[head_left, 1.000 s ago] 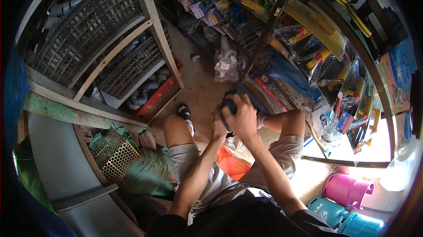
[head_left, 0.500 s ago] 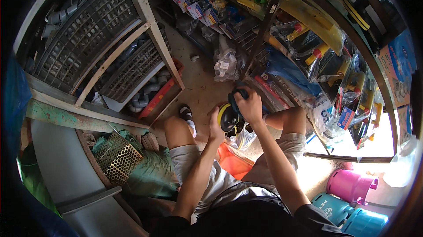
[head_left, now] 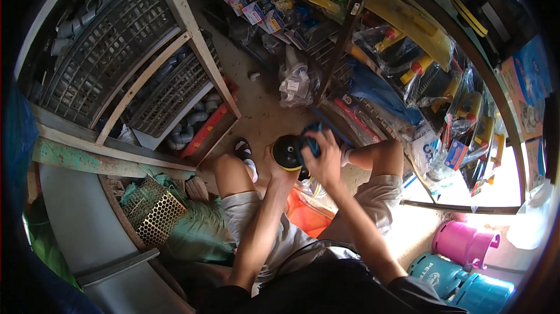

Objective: Attach buffing pads and prepare equipment in a tool storage area.

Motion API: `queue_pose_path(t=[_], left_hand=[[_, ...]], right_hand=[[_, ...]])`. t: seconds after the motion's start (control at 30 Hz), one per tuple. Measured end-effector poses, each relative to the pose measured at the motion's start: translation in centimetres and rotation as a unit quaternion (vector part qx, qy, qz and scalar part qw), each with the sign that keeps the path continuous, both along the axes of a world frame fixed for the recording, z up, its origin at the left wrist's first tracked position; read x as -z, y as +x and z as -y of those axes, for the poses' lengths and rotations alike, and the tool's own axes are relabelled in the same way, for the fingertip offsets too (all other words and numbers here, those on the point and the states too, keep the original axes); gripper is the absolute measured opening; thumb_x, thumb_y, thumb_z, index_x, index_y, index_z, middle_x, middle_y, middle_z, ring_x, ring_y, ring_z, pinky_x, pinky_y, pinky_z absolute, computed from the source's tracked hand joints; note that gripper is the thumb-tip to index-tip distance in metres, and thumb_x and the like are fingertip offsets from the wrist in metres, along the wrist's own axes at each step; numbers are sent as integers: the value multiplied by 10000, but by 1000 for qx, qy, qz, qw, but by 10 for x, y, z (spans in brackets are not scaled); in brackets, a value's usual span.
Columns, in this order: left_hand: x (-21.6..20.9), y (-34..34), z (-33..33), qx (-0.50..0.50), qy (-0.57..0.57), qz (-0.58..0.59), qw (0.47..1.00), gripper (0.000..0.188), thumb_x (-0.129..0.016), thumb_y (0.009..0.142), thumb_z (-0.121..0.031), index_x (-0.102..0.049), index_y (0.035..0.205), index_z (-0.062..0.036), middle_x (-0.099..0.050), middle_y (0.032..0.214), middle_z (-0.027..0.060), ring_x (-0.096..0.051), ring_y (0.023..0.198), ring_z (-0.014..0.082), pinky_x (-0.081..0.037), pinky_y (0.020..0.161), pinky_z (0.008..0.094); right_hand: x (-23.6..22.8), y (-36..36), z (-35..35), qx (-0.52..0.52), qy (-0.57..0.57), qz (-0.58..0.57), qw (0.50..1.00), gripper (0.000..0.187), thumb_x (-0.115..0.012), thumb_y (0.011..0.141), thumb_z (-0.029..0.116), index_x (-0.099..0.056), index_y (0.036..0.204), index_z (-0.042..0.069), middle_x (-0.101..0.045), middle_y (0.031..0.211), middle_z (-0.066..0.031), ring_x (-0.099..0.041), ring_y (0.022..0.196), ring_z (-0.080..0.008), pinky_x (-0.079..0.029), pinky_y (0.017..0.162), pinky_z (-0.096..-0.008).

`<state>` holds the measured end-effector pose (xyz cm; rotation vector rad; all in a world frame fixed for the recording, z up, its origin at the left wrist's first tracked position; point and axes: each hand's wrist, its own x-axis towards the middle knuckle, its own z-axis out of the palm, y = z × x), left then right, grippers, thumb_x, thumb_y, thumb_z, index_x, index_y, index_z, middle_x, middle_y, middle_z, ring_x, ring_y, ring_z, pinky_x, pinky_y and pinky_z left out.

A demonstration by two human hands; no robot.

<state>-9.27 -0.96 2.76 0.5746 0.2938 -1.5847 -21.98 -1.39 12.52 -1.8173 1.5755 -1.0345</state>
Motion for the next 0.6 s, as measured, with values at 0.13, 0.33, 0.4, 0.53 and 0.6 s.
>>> queue_pose_path(t=[0.13,0.33,0.4,0.53,0.6], left_hand=[[-3,7,8,26,-77,58,995,705,-268,1052,-556,-740,1177,-47,-777,1090,118,-738,1057,275,-582,1003,409],[11,-3,-3,-12,45,242,969,562,-410,1094,-565,-671,1269,-100,-721,1189,85,-682,1145,243,-529,1030,416],[22,1,2,10,28,250,968,500,-435,1126,-513,-640,1291,-89,-672,1208,67,-655,1141,218,-526,985,403],[33,-4,10,34,-41,331,942,451,-438,1131,-476,-637,1302,-111,-667,1222,58,-663,1113,184,-555,949,362],[30,-13,9,47,-6,391,919,466,-427,1131,-475,-628,1334,-108,-660,1236,53,-656,1119,175,-550,943,345]], right_hand=[[6,16,-32,-94,79,-48,991,312,-740,853,184,-729,1161,139,-637,1078,-192,-712,939,-467,-592,793,-556],[7,17,0,-38,-24,-83,996,281,-727,868,216,-732,1138,137,-661,1104,-163,-721,831,-461,-620,735,-536],[2,16,0,-78,-2,-87,993,279,-728,859,213,-745,1125,133,-667,1112,-176,-726,840,-453,-620,742,-530],[-6,15,1,-100,-5,-76,992,311,-732,846,220,-746,1140,121,-667,1113,-190,-725,893,-451,-614,774,-525],[-7,14,4,-68,-63,-24,995,312,-735,841,230,-745,1134,126,-660,1131,-184,-717,889,-457,-612,780,-525]])
